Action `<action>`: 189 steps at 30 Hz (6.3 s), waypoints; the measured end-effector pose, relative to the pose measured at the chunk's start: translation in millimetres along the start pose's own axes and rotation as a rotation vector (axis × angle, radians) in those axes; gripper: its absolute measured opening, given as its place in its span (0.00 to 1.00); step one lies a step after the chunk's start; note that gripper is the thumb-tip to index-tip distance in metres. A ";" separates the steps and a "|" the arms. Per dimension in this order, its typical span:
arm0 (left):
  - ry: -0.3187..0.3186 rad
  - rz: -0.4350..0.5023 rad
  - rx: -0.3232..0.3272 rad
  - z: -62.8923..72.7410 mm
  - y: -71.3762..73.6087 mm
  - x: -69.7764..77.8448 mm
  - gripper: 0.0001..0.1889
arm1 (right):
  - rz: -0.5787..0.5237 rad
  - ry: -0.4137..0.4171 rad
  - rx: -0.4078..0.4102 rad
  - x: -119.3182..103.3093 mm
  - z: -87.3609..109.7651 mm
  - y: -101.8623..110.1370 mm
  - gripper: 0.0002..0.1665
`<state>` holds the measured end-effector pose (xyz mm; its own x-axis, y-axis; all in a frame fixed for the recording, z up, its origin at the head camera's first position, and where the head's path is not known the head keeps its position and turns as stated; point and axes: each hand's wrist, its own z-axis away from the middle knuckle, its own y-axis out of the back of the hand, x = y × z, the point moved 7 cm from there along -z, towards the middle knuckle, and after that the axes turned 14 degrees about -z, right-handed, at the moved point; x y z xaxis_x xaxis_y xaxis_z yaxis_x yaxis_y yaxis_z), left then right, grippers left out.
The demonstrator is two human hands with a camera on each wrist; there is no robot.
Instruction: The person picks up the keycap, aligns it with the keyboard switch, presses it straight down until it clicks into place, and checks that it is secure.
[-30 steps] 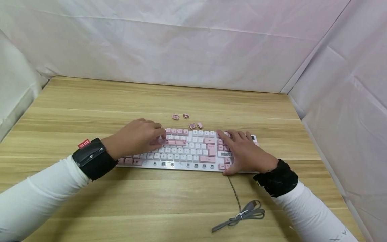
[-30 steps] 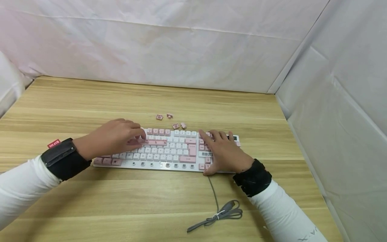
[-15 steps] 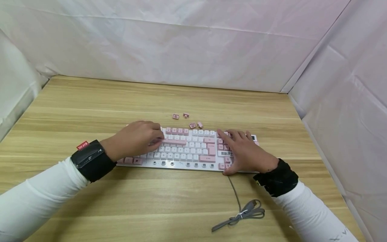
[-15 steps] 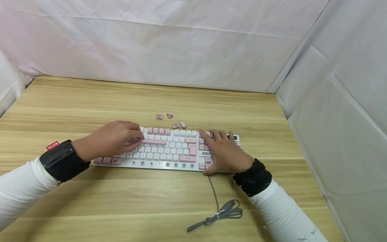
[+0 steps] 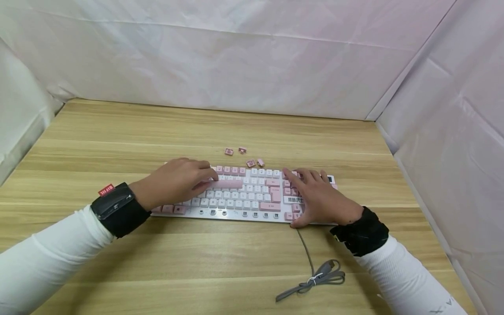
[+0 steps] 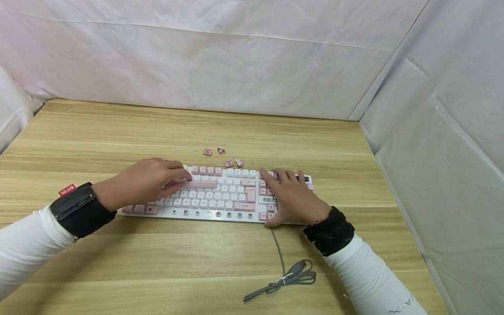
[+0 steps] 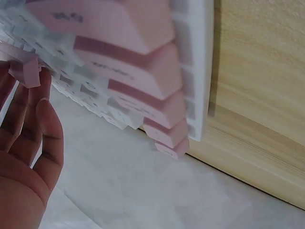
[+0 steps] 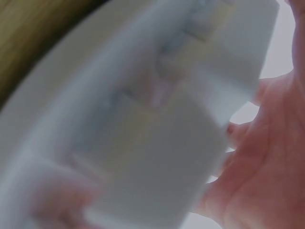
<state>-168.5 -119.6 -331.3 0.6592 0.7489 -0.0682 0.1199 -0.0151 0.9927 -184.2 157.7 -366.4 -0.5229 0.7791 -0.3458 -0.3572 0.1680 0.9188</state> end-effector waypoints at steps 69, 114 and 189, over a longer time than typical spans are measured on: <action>-0.113 -0.040 0.101 29.1 1.5 54.7 0.07 | -0.021 -0.015 -0.009 2.7 2.5 0.5 0.81; -0.063 0.070 0.054 29.9 -0.3 50.0 0.08 | -0.032 -0.004 -0.008 3.1 2.8 0.0 0.81; 0.105 0.125 0.093 38.0 -4.0 45.0 0.10 | -0.045 -0.020 -0.011 6.1 2.5 -1.3 0.80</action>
<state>-111.1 -111.0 -342.1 0.5928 0.8023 0.0703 0.1132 -0.1694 0.9790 -184.9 163.8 -369.2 -0.4910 0.7826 -0.3827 -0.3881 0.1967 0.9004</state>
